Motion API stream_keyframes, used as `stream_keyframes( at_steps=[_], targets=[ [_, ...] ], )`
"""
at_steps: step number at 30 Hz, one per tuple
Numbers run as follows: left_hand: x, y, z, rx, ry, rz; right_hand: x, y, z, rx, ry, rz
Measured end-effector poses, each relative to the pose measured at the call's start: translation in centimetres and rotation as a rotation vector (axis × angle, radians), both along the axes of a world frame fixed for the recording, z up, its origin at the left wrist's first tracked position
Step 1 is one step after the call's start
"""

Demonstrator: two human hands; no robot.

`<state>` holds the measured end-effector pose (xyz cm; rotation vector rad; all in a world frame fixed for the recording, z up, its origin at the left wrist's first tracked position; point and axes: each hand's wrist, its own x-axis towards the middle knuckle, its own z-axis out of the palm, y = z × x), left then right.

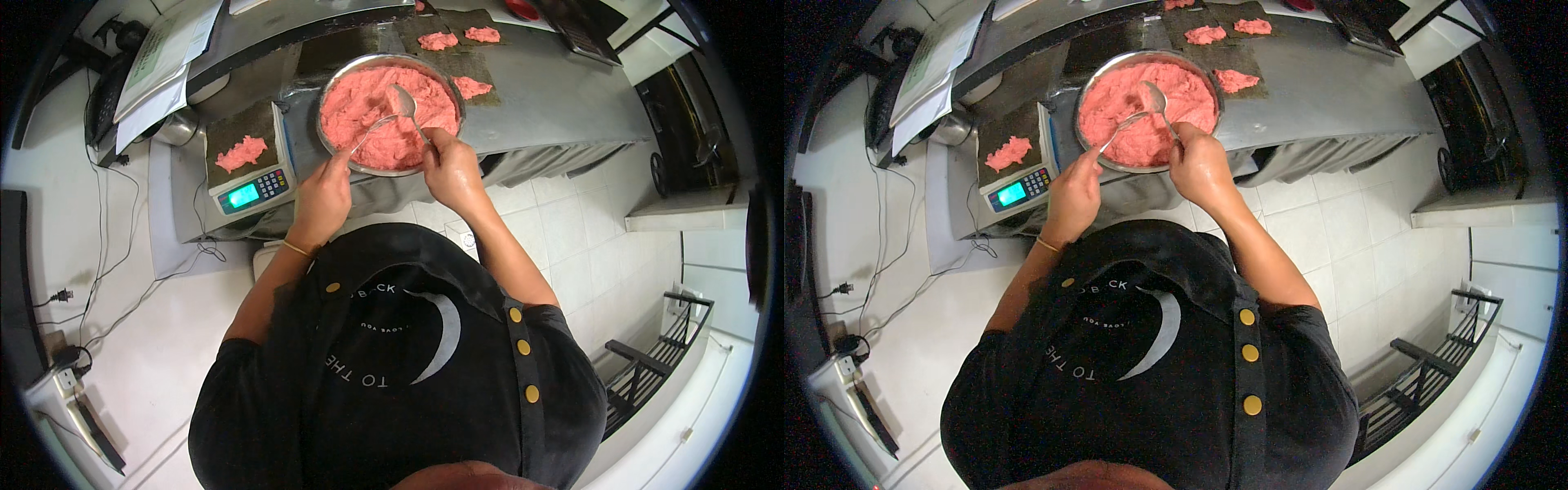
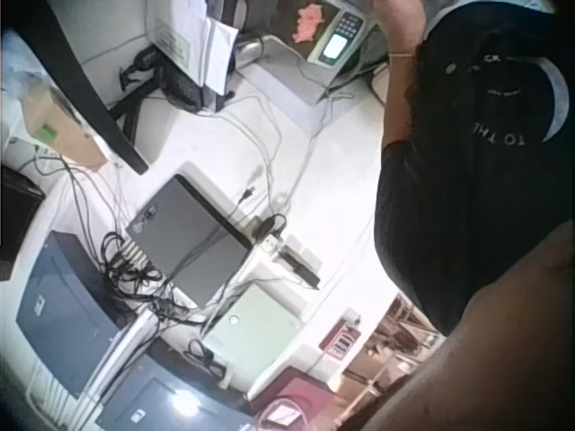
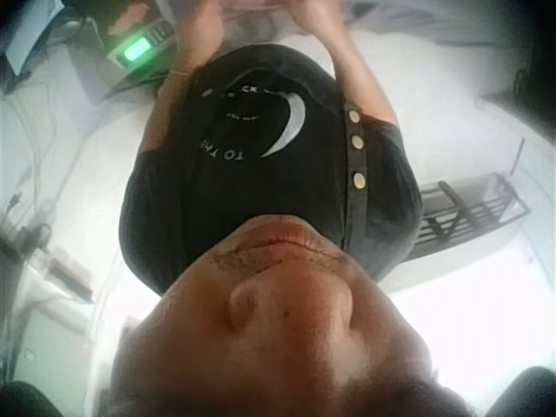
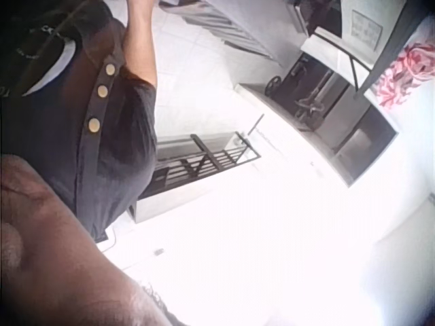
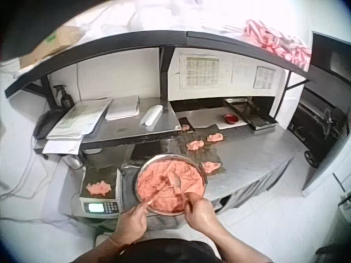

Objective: The person scoops pink meat paste from a metal bowl using spoons, portions it onto green leaves placed on a digital scale, and moves the finished items to a stack on a stainless steel counter.

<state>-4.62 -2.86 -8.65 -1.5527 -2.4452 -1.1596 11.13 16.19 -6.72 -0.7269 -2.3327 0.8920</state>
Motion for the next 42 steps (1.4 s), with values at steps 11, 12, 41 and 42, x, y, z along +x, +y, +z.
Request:
stream_keyframes(
  at_steps=[11,12,41,42],
  targets=[
    [0.0,0.5,-1.3,-0.158,0.211,0.116,3.3,1.9,0.6,-0.134,-0.157,0.195],
    [-0.1,0.2,-1.0,-0.189,0.224,0.123,3.9,2.5,0.8,-0.106,-0.155,0.216],
    [-18.5,-18.4,6.1,-0.177,-0.022,0.486,-6.4,2.6,6.4,0.192,-0.064,0.164],
    [-19.5,-19.2,5.3,-0.190,-0.034,0.486,-7.7,1.3,6.6,0.211,-0.082,0.207]
  ],
)
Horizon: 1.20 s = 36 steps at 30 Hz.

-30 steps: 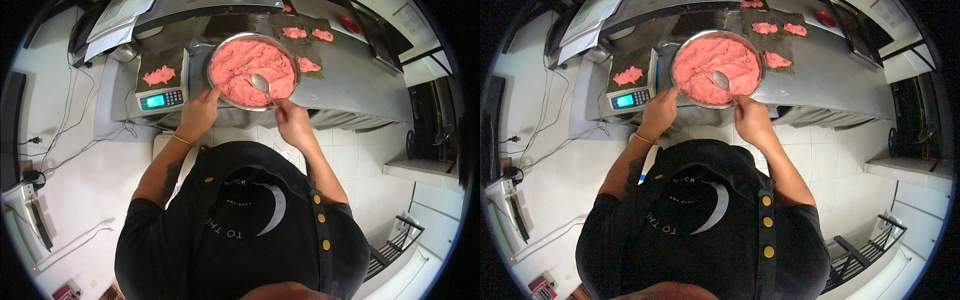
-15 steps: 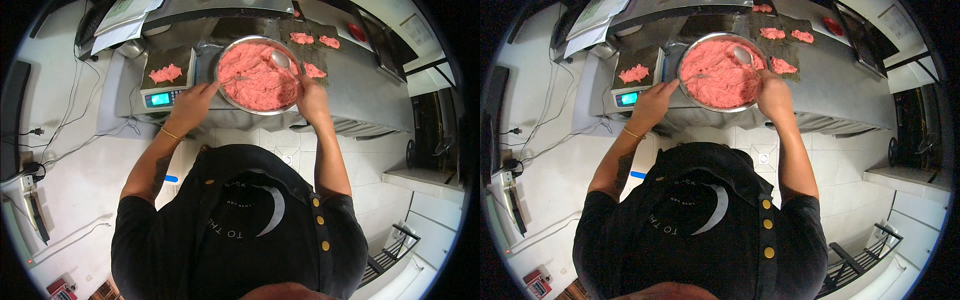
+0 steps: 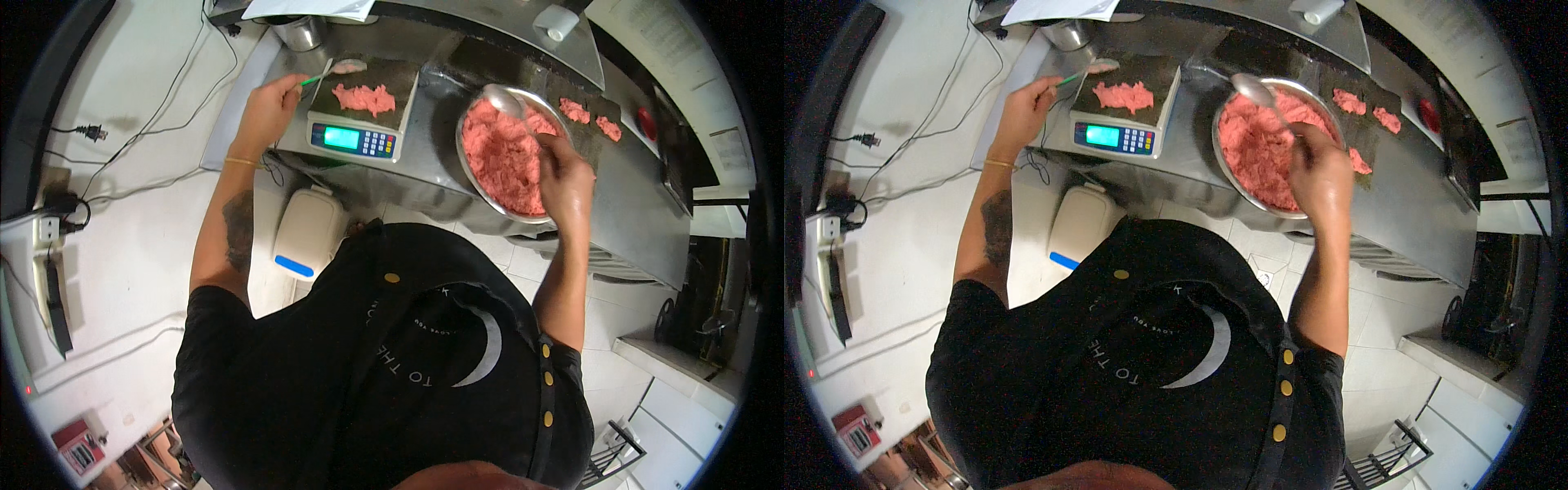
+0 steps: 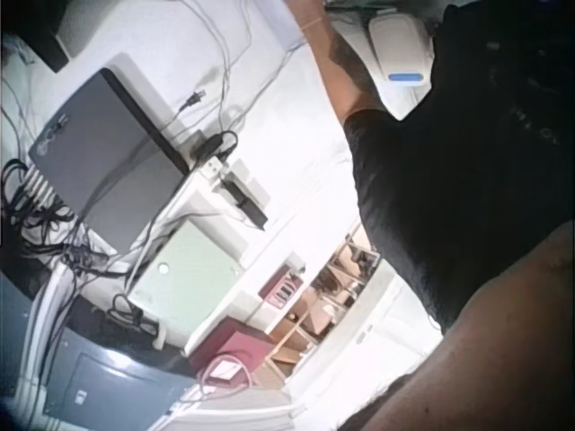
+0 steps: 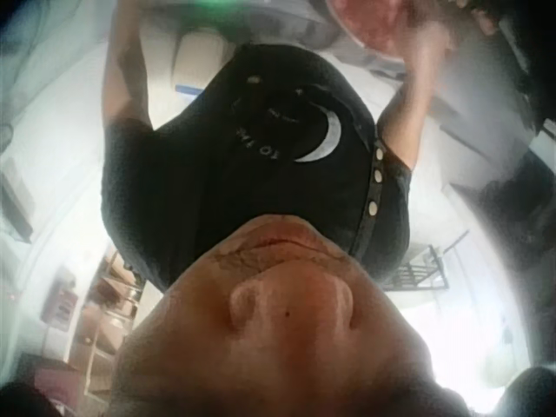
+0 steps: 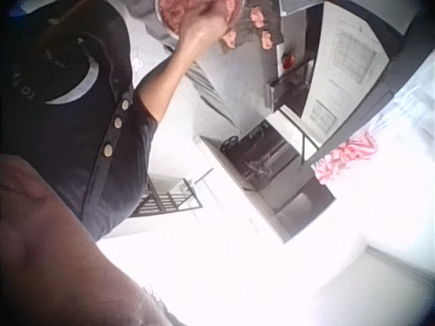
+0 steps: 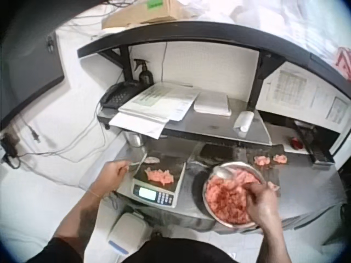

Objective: The person scoops pink meat paste from a metal bowl using spoons, portions it onto green leaves placed on a digital scale, and moves the finished items to a stack on a stainless steel counter.

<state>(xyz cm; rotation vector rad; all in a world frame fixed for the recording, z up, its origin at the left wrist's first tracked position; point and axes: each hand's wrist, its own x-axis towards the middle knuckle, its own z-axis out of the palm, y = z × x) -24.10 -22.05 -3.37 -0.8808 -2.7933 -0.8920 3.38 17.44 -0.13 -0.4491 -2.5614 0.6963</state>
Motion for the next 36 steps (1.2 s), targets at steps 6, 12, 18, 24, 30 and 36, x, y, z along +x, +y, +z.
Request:
stream_keyframes(
  at_steps=[6,12,18,24,30,36],
  targets=[
    [-2.2,-0.5,-4.7,0.029,0.073,-0.196,-10.4,-4.7,-2.1,0.193,-0.256,0.127],
    [-3.7,0.5,-7.5,-0.013,0.203,-0.254,-17.9,-6.7,-4.0,0.319,-0.410,0.202],
    [-3.7,0.5,-7.8,-0.061,0.187,-0.288,-20.0,-8.3,-4.8,0.352,-0.490,0.253],
    [-3.6,0.8,-8.7,-0.023,0.176,-0.290,-19.5,-8.7,-4.4,0.326,-0.453,0.300],
    [-4.1,1.3,-9.2,0.034,0.137,-0.320,-19.3,-8.3,-4.7,0.346,-0.472,0.282],
    [-4.1,1.5,-8.9,-0.030,0.124,-0.328,-18.8,-7.9,-5.5,0.326,-0.425,0.335]
  ],
)
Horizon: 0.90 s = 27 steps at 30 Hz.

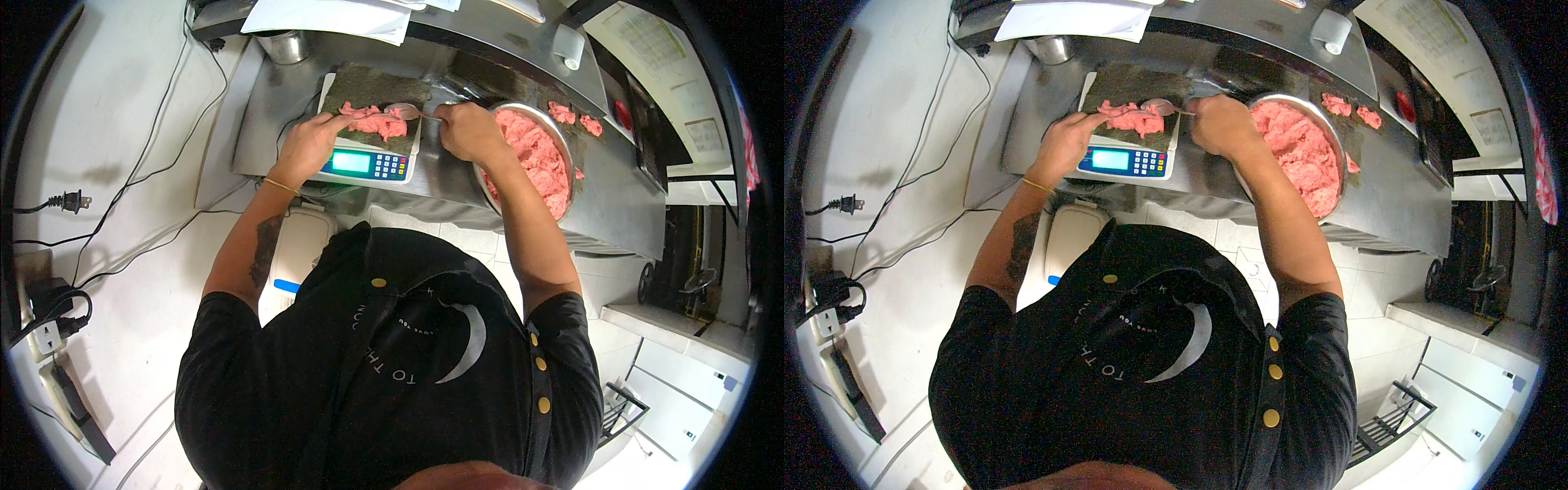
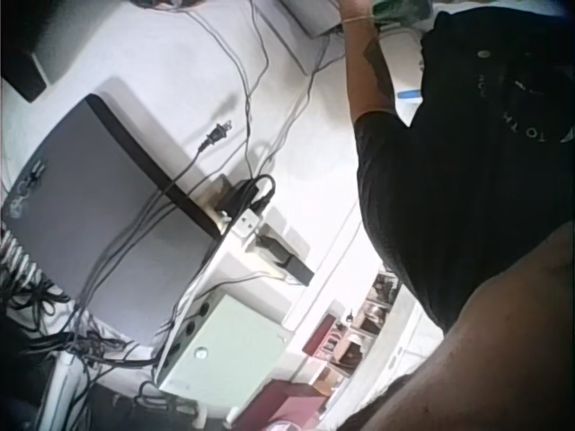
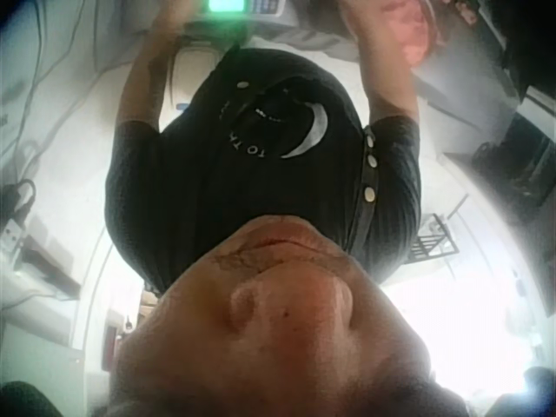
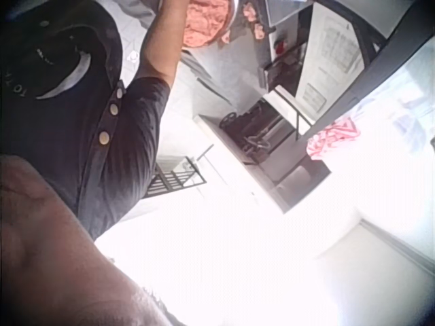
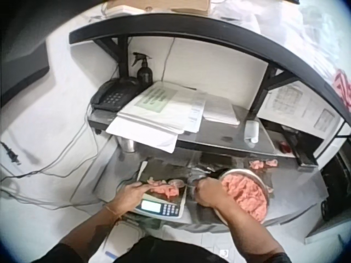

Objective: The person scoops pink meat paste from a metal bowl using spoons, portions it onto green leaves placed on a digital scale, and moves the finished items to a stack on a stainless steel counter.

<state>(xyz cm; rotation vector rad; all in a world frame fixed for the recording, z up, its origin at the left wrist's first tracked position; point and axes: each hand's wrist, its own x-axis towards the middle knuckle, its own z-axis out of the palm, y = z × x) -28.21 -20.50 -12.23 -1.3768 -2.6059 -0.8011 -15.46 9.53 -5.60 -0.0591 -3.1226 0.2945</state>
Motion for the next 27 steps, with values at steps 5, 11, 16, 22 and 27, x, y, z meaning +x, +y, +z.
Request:
stream_keyframes(
  at_steps=[5,11,16,22,27],
  targets=[
    [0.1,0.2,0.4,0.078,-0.002,-0.034,0.2,-0.3,0.7,-0.005,0.013,0.030],
    [-0.2,0.4,1.2,0.144,0.070,-0.013,0.6,-0.5,2.6,-0.056,0.020,-0.020],
    [-0.6,0.6,3.0,0.182,0.147,0.009,0.6,1.3,1.2,-0.176,0.130,-0.030],
    [0.7,1.1,5.8,0.271,0.110,0.029,2.5,1.1,1.7,-0.429,0.174,-0.180],
    [2.8,3.4,5.4,0.414,-0.189,0.133,6.1,2.2,1.5,-0.548,0.212,-0.307]
  ],
)
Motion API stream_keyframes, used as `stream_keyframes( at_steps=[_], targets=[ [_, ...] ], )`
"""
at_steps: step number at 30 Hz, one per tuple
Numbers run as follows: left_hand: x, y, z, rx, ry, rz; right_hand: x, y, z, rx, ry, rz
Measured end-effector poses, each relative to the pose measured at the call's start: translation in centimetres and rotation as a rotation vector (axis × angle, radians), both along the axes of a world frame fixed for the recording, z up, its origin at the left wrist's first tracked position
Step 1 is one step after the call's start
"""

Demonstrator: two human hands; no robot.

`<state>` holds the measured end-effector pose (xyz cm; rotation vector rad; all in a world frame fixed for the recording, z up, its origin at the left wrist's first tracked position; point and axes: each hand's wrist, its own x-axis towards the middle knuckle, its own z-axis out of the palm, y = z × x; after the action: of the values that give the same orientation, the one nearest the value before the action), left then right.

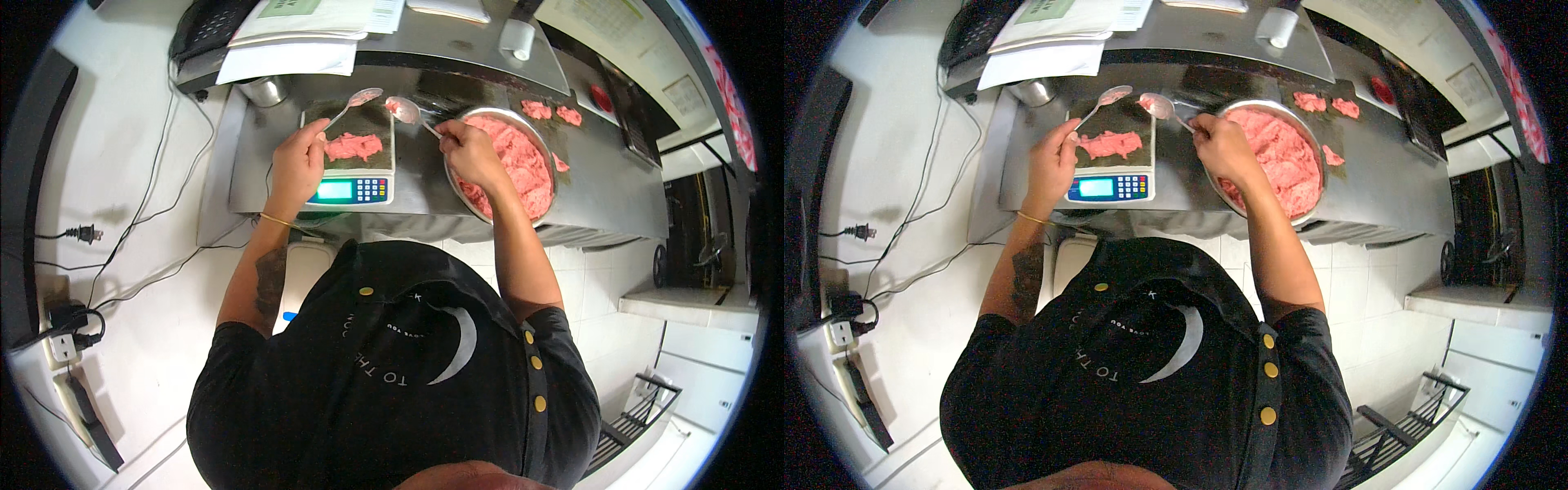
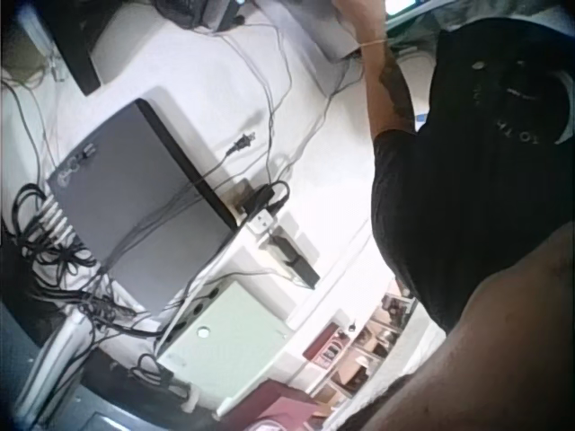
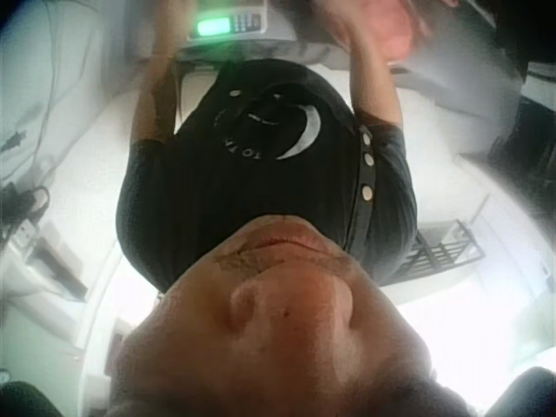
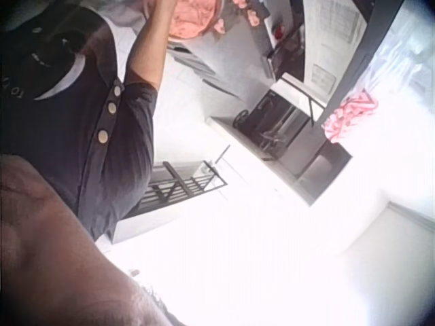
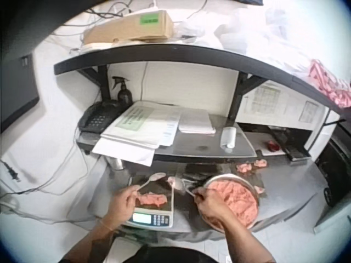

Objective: The person scoops pink meat paste from a metal bowl using spoons, portions it onto green leaves placed on a digital scale, and moves the finished items to a stack on a stainless steel counter.

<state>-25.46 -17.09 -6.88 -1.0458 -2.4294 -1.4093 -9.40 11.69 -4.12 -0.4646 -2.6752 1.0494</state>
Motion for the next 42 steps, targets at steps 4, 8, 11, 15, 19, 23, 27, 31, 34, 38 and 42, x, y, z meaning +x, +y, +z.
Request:
stream_keyframes(
  at_steps=[4,8,11,15,19,23,27,31,34,38,42],
  targets=[
    [2.7,3.1,-0.4,0.033,0.162,-0.085,3.7,0.3,0.4,-0.087,0.051,-0.116],
    [6.7,6.8,-1.2,-0.016,0.305,-0.202,8.1,0.3,-0.6,-0.065,0.090,-0.195],
    [10.2,9.8,-1.2,-0.054,0.189,-0.286,12.9,0.0,-0.8,-0.117,0.056,-0.306],
    [13.1,12.5,-2.0,-0.118,0.250,-0.399,18.9,-1.0,0.4,-0.084,-0.011,-0.412],
    [13.8,14.2,-2.6,-0.149,0.330,-0.402,24.5,0.6,0.8,-0.063,-0.094,-0.487],
    [14.1,14.5,-2.4,-0.230,0.405,-0.414,24.4,2.4,2.3,0.211,-0.024,-0.413],
    [13.5,15.1,-1.3,-0.233,0.468,-0.435,21.1,4.6,1.7,0.401,-0.116,-0.256],
    [11.7,15.3,0.7,-0.096,0.407,-0.355,21.0,9.1,1.3,0.487,-0.107,-0.314],
    [11.5,14.7,2.9,-0.130,0.339,-0.362,21.5,10.5,2.7,0.467,0.041,-0.328],
    [11.7,13.2,0.9,-0.152,0.282,-0.350,22.0,9.9,4.1,0.441,-0.069,-0.262],
    [14.8,12.9,-0.3,-0.233,0.208,-0.375,23.3,8.5,3.9,0.402,-0.103,-0.156]
  ],
)
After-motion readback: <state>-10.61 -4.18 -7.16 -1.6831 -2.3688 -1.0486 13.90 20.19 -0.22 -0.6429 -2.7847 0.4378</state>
